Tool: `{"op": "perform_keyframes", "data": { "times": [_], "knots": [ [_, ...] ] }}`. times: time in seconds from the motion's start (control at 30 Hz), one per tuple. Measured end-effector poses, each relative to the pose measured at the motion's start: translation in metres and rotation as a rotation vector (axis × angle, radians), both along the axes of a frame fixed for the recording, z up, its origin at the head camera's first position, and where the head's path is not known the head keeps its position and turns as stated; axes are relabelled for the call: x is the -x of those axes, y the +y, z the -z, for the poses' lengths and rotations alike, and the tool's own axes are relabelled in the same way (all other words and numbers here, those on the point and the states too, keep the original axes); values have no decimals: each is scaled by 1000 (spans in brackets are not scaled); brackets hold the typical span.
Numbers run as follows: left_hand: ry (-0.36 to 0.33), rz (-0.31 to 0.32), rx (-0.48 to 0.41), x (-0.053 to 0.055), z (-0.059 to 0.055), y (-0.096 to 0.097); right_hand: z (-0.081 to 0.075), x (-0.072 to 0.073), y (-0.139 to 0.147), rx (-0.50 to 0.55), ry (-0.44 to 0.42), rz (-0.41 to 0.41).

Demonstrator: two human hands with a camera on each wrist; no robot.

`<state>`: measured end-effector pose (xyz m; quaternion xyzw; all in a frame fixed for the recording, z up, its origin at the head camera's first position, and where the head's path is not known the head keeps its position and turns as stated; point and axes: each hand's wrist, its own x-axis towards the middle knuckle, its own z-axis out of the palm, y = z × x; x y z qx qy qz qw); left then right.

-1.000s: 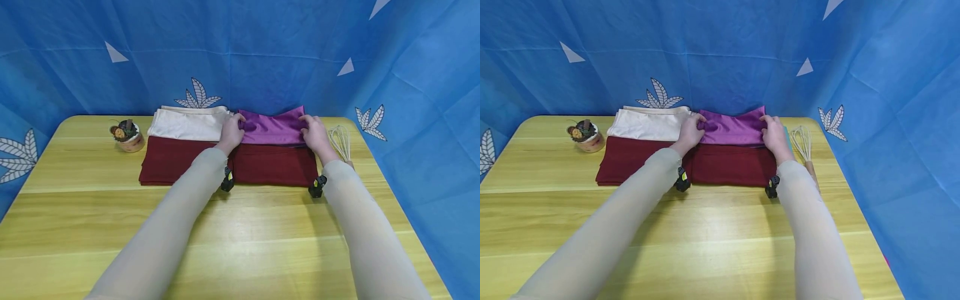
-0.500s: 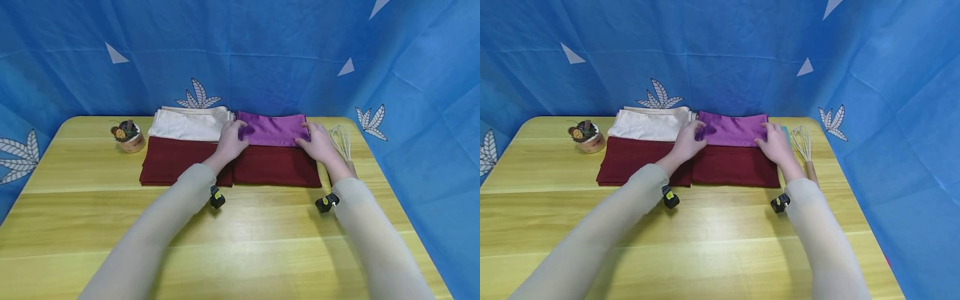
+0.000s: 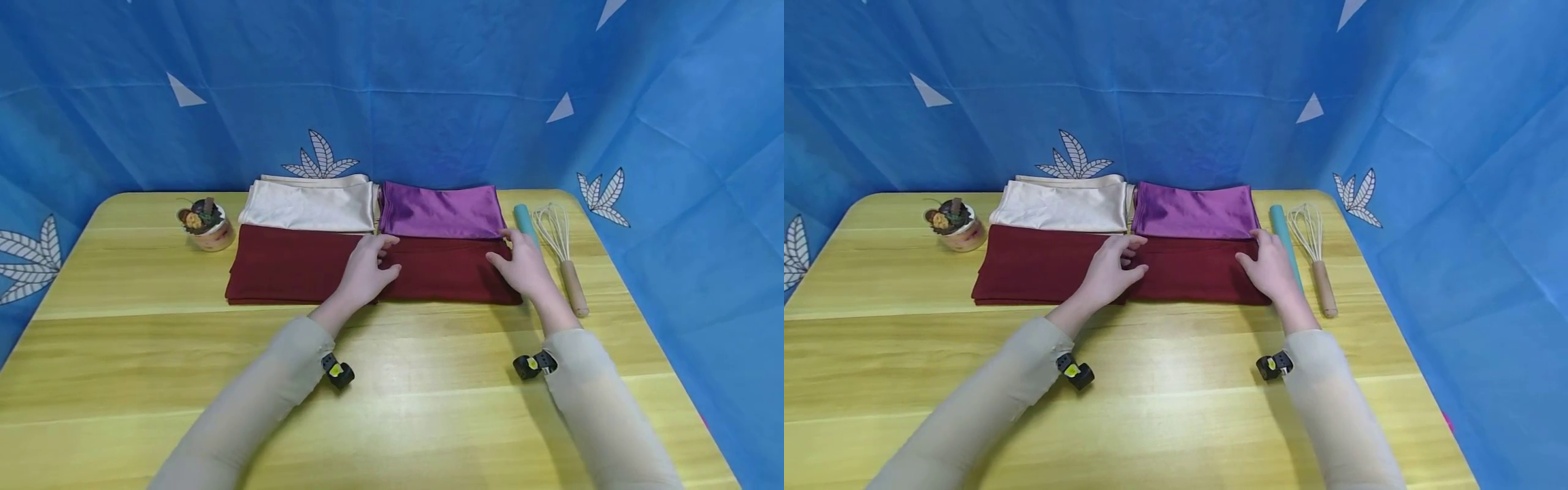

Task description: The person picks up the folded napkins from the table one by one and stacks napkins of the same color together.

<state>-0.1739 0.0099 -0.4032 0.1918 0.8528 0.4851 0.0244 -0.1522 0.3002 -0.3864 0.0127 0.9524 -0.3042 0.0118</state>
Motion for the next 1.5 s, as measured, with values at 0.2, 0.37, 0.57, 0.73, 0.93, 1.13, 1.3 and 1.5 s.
{"op": "perform_keyframes", "data": {
  "times": [0.2,0.37,0.57,0.73,0.93,1.13,1.3,1.5],
  "knots": [
    [90,-29,108,-10,5,2,10,-7,9,-16,-30,46],
    [107,-48,174,-12,7,5,15,-10,12,-63,-67,58],
    [67,-52,190,-12,5,4,17,-15,13,-104,-93,38],
    [54,-39,219,-11,4,4,15,-23,14,-113,-106,40],
    [43,-21,247,-9,1,10,15,-34,16,-105,-102,47],
    [6,-23,203,-5,2,14,15,-44,20,-97,-44,36],
    [-7,-28,181,-1,4,17,16,-51,23,-99,-18,13],
    [40,-29,221,0,4,20,16,-58,28,-95,23,-30]
  ]
}}
